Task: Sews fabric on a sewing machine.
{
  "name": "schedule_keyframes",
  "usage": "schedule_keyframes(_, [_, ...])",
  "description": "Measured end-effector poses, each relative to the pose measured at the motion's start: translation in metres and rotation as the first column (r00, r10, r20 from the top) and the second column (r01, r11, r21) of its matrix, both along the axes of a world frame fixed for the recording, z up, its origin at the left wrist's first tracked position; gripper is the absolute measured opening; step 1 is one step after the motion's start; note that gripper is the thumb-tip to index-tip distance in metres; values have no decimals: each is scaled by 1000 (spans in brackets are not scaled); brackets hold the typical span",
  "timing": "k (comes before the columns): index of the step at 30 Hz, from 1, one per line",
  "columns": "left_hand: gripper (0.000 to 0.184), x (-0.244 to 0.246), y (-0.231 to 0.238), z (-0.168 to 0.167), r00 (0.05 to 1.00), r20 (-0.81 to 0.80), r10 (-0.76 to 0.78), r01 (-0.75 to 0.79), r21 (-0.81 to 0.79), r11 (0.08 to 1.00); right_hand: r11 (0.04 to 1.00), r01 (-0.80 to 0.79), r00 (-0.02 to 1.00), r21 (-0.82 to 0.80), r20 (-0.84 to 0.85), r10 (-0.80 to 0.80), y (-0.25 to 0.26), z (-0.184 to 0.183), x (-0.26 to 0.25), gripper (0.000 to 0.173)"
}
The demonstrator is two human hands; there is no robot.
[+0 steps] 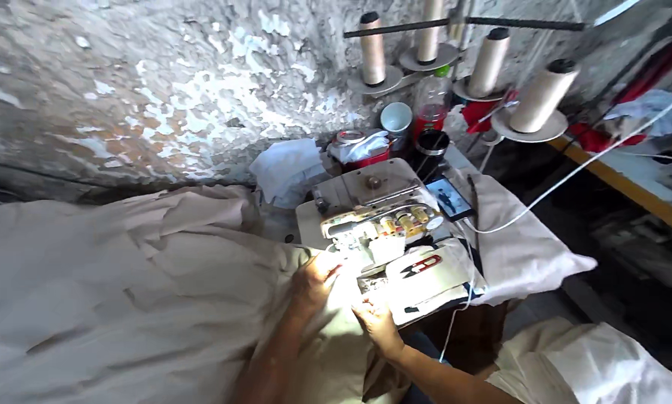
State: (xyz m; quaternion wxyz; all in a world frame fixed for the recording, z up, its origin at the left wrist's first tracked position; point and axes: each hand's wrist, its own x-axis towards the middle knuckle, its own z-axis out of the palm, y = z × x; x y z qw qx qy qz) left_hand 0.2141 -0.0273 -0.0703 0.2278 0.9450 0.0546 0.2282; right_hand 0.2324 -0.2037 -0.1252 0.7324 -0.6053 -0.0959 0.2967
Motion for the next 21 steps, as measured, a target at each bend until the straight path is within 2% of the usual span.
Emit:
schedule_keyframes(3, [16, 0, -2, 1, 999, -21, 34, -34, -12, 999, 996, -80, 995, -35, 52, 81, -1, -4, 6, 10])
schedule_keyframes(7, [14, 1, -3, 3, 998, -34, 62, -63, -30, 998, 981, -173, 984, -86, 37, 176, -5, -8, 12, 11])
schedule_keyframes(17, [7, 1, -5, 4, 997, 55, 45, -45, 6, 999, 977, -210, 976, -38, 50, 212, -10, -9, 12, 16])
schedule_keyframes(21, [9, 0, -7, 6, 998, 37, 51, -51, -2, 999, 978, -200, 979, -51, 36, 202, -12, -6, 11, 14])
